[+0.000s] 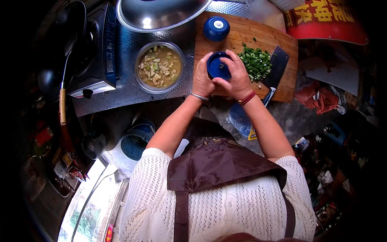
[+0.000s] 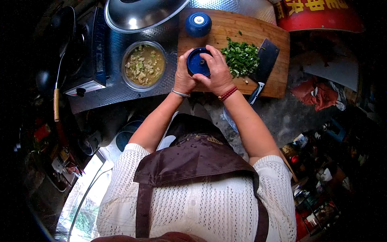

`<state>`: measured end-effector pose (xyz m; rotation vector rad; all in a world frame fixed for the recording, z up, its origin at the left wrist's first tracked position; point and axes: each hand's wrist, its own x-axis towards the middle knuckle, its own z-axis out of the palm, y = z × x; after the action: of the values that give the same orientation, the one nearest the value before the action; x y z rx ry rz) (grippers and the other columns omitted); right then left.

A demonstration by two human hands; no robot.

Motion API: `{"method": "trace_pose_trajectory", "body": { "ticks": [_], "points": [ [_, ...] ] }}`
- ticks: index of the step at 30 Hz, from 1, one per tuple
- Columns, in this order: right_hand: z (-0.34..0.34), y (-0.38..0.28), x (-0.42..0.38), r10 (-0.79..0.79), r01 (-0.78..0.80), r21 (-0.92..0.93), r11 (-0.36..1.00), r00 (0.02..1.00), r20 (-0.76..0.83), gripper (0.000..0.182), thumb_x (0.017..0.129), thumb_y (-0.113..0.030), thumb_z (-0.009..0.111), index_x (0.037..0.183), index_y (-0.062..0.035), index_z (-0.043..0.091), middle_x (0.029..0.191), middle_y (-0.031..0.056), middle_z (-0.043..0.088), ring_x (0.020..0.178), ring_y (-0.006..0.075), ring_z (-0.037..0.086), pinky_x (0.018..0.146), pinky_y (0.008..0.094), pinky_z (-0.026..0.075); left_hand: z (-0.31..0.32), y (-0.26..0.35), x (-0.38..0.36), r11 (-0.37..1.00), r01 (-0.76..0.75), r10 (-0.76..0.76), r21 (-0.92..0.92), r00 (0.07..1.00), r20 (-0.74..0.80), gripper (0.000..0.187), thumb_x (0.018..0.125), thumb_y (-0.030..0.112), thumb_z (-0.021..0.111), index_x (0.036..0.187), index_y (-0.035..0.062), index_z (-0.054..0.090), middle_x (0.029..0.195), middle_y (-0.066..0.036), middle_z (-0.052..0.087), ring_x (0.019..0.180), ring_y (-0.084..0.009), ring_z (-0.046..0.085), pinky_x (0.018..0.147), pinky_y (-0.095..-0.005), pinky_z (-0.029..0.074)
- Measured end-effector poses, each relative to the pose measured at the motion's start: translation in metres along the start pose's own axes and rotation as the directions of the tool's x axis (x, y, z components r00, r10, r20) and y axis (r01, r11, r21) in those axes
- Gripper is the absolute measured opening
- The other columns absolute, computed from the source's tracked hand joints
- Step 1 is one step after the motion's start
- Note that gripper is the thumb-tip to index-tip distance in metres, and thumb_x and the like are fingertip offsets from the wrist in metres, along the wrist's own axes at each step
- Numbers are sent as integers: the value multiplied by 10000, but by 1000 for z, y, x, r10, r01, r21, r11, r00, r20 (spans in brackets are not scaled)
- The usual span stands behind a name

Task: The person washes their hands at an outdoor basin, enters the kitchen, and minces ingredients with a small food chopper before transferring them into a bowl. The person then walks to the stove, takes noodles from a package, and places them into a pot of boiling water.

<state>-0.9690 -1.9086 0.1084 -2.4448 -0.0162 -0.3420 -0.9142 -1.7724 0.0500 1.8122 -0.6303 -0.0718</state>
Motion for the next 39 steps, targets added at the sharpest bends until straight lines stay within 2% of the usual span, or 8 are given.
{"method": "trace_pose_trajectory", "body": {
  "ticks": [8,11,17,20,24,27,33,39],
  "points": [
    [-4,6,4,-33,33,5,999,994,104,814,612,-173,814,1294,-41,390,1350,219,395,1255,386,391,1058,416,335,-1,3,2,1000,4,-4,28,1000,7,778,627,210,795,1279,61,397,1180,-144,519,1098,-322,516,942,-386,418],
    [-1,1,4,23,-21,-24,999,996,85,851,617,-184,811,1325,-31,363,1358,218,390,1266,373,384,1071,404,319,1,0,1,1000,-4,4,25,1000,1,768,629,184,781,1279,53,395,1193,-144,515,1106,-325,513,952,-386,410],
    [-8,3,11,87,-78,-58,995,982,165,939,610,-309,818,1355,-14,329,1346,222,405,1270,356,386,1073,405,315,0,-7,-2,996,-35,31,82,998,59,828,614,163,779,1311,27,354,1258,-179,472,1154,-347,481,987,-393,382],
    [-15,8,18,149,-146,-31,989,982,120,934,633,-384,802,1353,-15,335,1335,215,423,1261,356,397,1063,412,325,-10,2,1,997,-55,48,57,992,113,890,589,133,782,1340,25,317,1289,-189,440,1188,-359,452,1009,-396,365],
    [-29,23,52,1,0,-66,998,1000,20,762,730,-349,744,1334,-48,390,1305,215,460,1239,354,422,1042,414,345,-12,5,3,1000,13,-15,21,992,125,946,540,68,769,1357,39,292,1292,-180,436,1200,-356,442,1022,-397,357],
    [-18,36,93,20,-22,-217,976,1000,-10,760,685,-212,776,1334,-75,405,1336,200,429,1244,361,413,1038,408,350,-7,2,3,1000,-5,5,4,997,74,874,554,52,740,1329,36,334,1254,-192,472,1166,-372,463,1004,-398,373],
    [21,51,136,131,-71,-291,954,973,192,876,566,-220,836,1324,-130,407,1326,212,397,1207,396,421,1029,417,366,-3,1,1,999,48,-49,13,999,15,813,567,64,741,1291,34,373,1205,-187,503,1123,-366,492,974,-394,390],
    [-9,32,123,53,-54,-128,990,999,-10,813,565,-236,822,1275,-97,451,1189,163,487,1082,330,492,945,409,419,1,-4,0,998,53,-54,-33,998,-37,799,578,114,779,1277,50,399,1178,-173,522,1104,-354,505,963,-403,396]
  ]
}}
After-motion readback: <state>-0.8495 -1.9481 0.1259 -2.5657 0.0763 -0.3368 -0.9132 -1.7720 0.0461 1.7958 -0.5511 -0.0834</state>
